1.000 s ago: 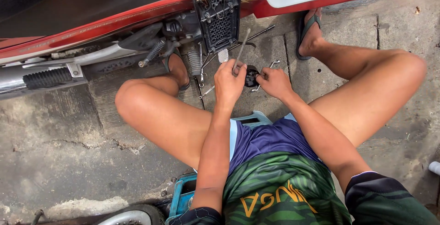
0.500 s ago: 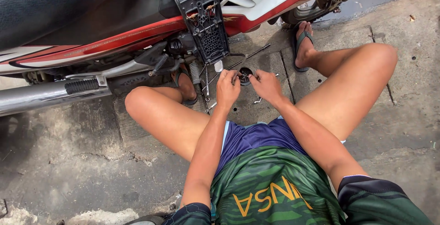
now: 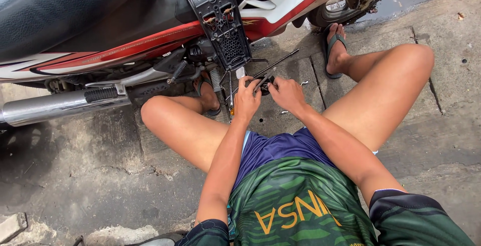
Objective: The person sits on the ground and uses a screwdriver to remove screws from a black plastic cover on the side of a red motorcycle. They then use the screwdriver to pry open and remove a small black component from the motorcycle's body.
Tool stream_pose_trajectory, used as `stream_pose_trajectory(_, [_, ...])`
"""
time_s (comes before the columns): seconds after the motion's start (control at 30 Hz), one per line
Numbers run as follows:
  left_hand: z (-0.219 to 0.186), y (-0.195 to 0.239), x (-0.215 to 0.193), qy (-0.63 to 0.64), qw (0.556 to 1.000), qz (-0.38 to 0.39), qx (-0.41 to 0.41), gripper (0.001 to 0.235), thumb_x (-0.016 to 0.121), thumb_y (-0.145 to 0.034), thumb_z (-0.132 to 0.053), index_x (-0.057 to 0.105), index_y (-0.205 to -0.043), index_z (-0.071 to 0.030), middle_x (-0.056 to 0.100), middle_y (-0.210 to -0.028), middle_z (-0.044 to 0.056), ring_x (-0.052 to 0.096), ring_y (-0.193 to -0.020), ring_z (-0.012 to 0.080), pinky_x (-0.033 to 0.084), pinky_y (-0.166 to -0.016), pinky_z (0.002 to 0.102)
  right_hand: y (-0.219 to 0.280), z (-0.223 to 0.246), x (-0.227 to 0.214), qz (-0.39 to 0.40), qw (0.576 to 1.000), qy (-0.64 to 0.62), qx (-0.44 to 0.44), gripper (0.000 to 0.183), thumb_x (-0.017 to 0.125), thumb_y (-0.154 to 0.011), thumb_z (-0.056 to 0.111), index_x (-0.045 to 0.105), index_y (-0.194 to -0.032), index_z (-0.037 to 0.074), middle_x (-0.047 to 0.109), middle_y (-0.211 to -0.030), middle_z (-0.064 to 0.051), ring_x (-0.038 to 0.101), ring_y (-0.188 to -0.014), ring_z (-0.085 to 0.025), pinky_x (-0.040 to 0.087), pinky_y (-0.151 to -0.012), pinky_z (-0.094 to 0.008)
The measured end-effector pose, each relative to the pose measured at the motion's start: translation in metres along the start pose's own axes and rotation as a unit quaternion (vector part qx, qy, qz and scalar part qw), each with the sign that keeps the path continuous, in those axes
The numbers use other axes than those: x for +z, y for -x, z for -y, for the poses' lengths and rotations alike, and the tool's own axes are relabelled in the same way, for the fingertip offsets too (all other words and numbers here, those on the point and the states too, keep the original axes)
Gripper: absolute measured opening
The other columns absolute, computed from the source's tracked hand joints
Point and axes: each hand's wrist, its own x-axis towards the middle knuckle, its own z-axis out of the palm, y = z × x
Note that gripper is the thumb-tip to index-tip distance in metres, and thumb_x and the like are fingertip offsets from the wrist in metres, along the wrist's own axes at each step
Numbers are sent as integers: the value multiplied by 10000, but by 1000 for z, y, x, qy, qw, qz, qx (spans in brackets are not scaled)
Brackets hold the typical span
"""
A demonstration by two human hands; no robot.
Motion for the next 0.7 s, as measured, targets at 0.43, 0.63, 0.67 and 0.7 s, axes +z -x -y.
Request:
stream_pose_trajectory(0.43, [5,0,15,-76,988,99,-86,149,650,-951,-320,768,-964,-230,589,-1261,-74,736,-880,460,629,-814,560,11,5,16,70,997,5,25,388,646,-916,331,601,-674,31,621,-595,-218,672,-670,-480,479,-589,-547])
stream_pose_trajectory(0.63, [20,-1,26,-57,991,88,-83,126,729,-901,-297,787,-948,-196,626,-1191,-31,735,-841,472,629,-770,586,9,-4,24,75,996,-14,40,369,639,-908,311,599,-667,35,620,-584,-197,679,-664,-457,496,-610,-520])
stream_pose_trajectory(0.67, [23,-2,26,-31,993,83,-73,136,740,-879,-267,775,-981,-185,632,-1200,-22,733,-914,438,632,-804,558,7,-5,25,70,996,-26,46,361,633,-921,304,596,-666,52,592,-543,-155,651,-599,-400,488,-591,-485])
stream_pose_trajectory(0.7, [26,-2,26,-4,995,77,-63,170,751,-857,-238,763,-1014,-174,638,-1210,-13,731,-986,404,635,-837,529,5,-6,25,65,996,-37,52,355,627,-934,298,593,-665,69,565,-503,-113,624,-534,-343,479,-571,-451])
